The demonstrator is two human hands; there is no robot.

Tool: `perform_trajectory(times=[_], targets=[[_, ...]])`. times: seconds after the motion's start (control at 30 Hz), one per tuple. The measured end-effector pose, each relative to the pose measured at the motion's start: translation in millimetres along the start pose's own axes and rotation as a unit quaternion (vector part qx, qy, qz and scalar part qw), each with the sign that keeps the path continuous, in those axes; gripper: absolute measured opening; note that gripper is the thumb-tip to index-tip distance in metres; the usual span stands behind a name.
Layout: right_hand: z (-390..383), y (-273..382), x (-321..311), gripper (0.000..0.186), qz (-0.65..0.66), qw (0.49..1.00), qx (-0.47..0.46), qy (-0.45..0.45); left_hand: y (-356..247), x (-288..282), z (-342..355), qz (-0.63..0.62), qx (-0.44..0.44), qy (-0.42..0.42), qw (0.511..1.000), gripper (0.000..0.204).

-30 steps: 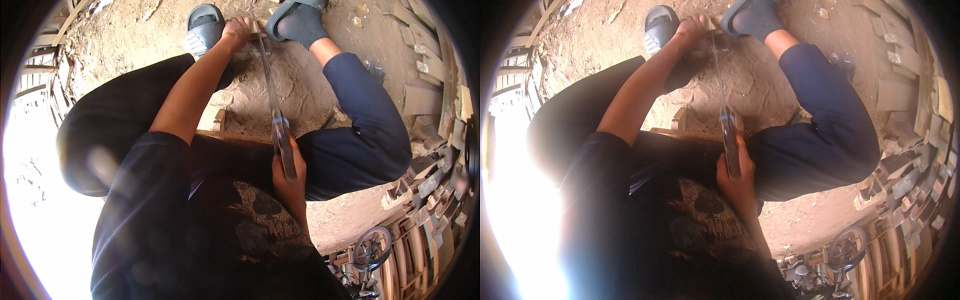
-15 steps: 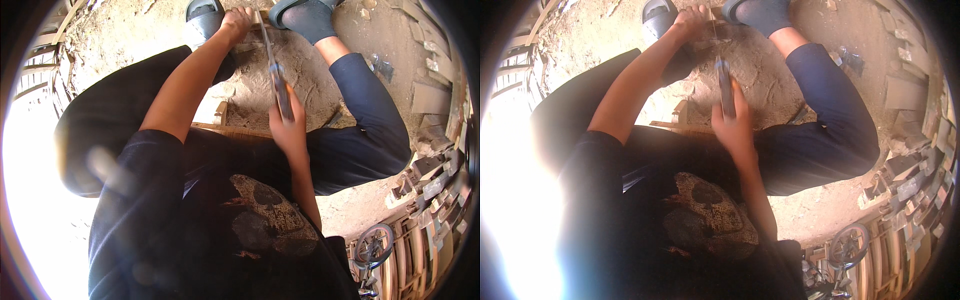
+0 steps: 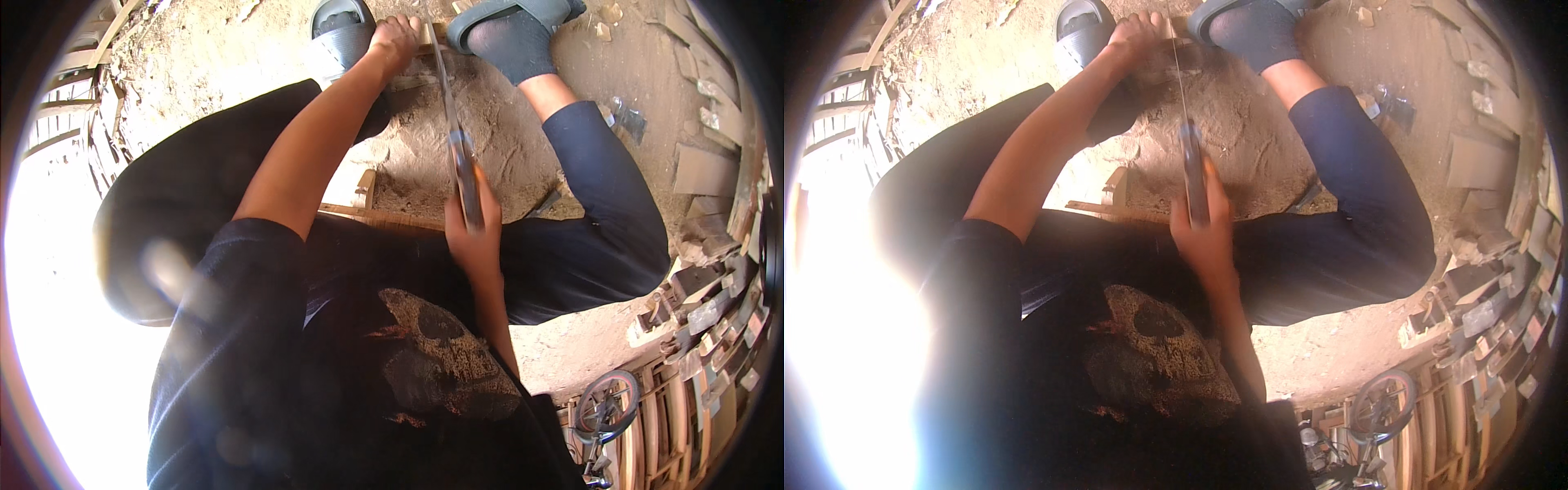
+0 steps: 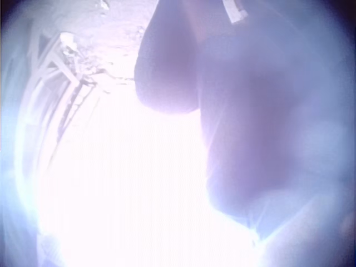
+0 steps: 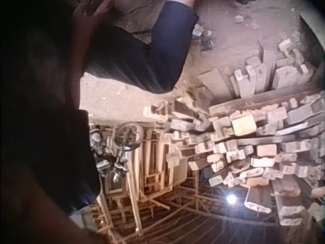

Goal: The person sits on the ground and uses a hand axe to split small pieces of wood into smaller blocks. They then use a hand saw to cut the wood pieces further. The cut pieces are placed on the ground nearby.

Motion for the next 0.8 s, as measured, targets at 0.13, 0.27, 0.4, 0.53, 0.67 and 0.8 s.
perform_trajectory(times=[0.13,0.27,0.4,0.53,0.67,0.8], targets=[[1,-8,4,0.042,-0.026,1.0,-0.014,0.0,4,-23,-12,-0.001,0.001,0.03,1.0,0.038],[39,4,13,0.05,0.014,0.993,0.101,0.055,-3,-7,-9,0.099,0.021,0.038,0.994,0.049],[-11,-19,3,0.05,-0.055,0.995,-0.076,-0.042,-8,11,17,0.007,-0.008,-0.003,1.0,0.036],[52,-7,20,0.054,-0.007,0.994,0.096,0.046,-5,17,4,0.016,-0.015,-0.014,1.0,0.042],[44,-10,15,0.05,0.004,0.998,0.058,0.03,-2,11,2,-0.001,-0.013,0.009,1.0,0.04],[36,-44,21,0.044,-0.079,0.986,-0.142,-0.039,2,-26,-11,-0.022,-0.007,0.066,0.998,0.042]])
Point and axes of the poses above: each hand's wrist, its own z-axis towards the middle knuckle, its own x-axis out of the palm, y = z × x, the point moved 3 cm from there along z, towards the middle knuckle, and after that the axes turned 3 degrees about z, right-handed, at the moved point
